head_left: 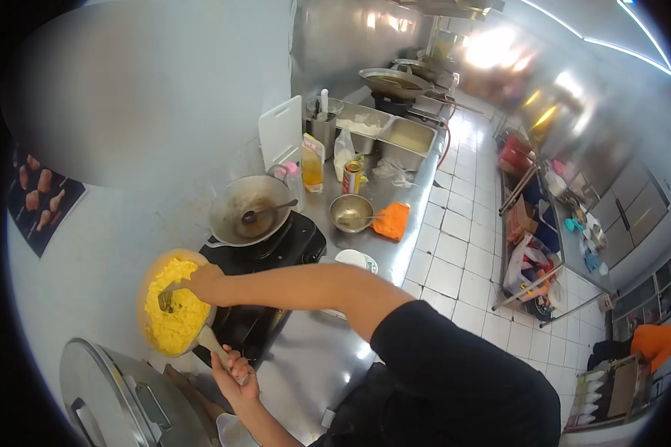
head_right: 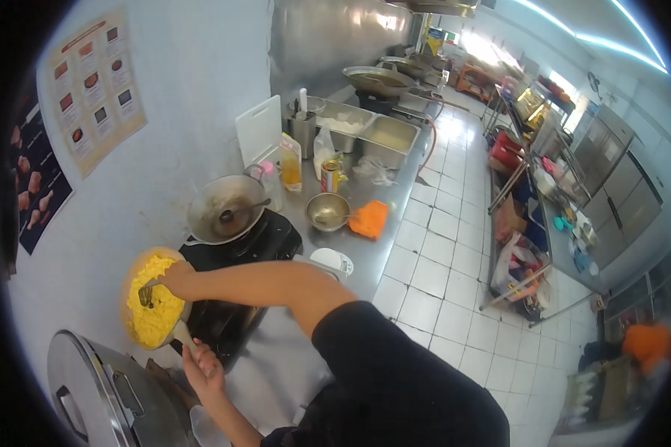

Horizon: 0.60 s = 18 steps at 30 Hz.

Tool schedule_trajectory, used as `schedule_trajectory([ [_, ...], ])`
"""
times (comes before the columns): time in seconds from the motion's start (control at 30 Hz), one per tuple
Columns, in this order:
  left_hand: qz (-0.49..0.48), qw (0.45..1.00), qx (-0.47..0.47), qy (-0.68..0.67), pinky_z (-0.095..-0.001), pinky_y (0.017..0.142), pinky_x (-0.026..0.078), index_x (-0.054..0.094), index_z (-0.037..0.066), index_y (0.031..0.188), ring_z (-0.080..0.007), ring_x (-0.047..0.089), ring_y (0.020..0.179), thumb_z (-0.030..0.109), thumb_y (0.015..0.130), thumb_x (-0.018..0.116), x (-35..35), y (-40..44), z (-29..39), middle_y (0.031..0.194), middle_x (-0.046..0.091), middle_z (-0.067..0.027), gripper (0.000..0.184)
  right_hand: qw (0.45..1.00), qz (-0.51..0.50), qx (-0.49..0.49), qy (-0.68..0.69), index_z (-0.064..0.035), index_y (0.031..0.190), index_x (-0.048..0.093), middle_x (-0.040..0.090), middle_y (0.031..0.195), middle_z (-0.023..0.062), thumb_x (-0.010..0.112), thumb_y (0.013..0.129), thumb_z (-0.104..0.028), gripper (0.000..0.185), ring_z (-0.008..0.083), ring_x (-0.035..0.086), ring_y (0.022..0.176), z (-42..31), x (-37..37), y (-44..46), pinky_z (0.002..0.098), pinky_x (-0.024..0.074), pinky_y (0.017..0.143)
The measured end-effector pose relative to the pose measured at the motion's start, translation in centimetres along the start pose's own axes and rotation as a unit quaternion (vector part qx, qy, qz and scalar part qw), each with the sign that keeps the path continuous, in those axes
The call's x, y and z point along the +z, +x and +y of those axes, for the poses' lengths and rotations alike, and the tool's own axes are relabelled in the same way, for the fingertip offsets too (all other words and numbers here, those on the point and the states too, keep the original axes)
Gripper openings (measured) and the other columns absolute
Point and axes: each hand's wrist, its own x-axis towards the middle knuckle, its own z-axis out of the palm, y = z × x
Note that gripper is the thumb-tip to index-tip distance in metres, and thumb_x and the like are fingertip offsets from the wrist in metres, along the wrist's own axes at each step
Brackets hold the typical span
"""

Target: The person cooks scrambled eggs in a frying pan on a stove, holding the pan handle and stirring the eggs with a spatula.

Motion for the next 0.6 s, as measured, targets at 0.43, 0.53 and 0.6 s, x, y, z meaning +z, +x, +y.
schedule_trajectory([
  [0.43, -0.003, 1.0, 0.016, -0.019, -0.0209, 0.034, 0.032, 0.052, 0.004, 0.1, -0.0091, 0.036, 0.04, 0.038, 0.099, 0.039, -0.3, 0.0, -0.4, 0.061, 0.045, -0.0019, 0.037, 0.999, -0.042, -0.011, 0.017, -0.0041, 0.081, 0.071, 0.069, 0.082, 0.0145, 0.063, 0.073, -0.014, 0.015, 0.0281, 0.068, 0.08, -3.5, 0.0, -0.3, 0.0372, 0.0542, 0.068],
  [0.53, -0.066, 0.998, 0.006, -0.013, -0.0227, 0.039, 0.033, 0.053, 0.002, 0.102, -0.0098, 0.037, 0.046, 0.036, 0.096, 0.045, -0.8, -0.1, 0.0, 0.065, 0.044, -0.0015, 0.035, 0.999, -0.026, -0.039, -0.008, -0.0031, 0.081, 0.071, 0.069, 0.081, 0.0148, 0.061, 0.074, -0.013, 0.015, 0.0291, 0.068, 0.078, -3.5, -0.7, -2.1, 0.0387, 0.0541, 0.068],
  [0.6, -0.007, 1.0, 0.007, -0.022, -0.0198, 0.034, 0.029, 0.051, 0.005, 0.098, -0.0081, 0.033, 0.041, 0.038, 0.098, 0.04, 0.4, -0.3, -0.3, 0.061, 0.042, -0.0008, 0.035, 0.996, -0.022, -0.081, -0.037, -0.0024, 0.082, 0.07, 0.068, 0.079, 0.0153, 0.06, 0.074, -0.013, 0.017, 0.0304, 0.068, 0.077, -5.4, 0.0, -4.0, 0.0402, 0.0539, 0.068],
])
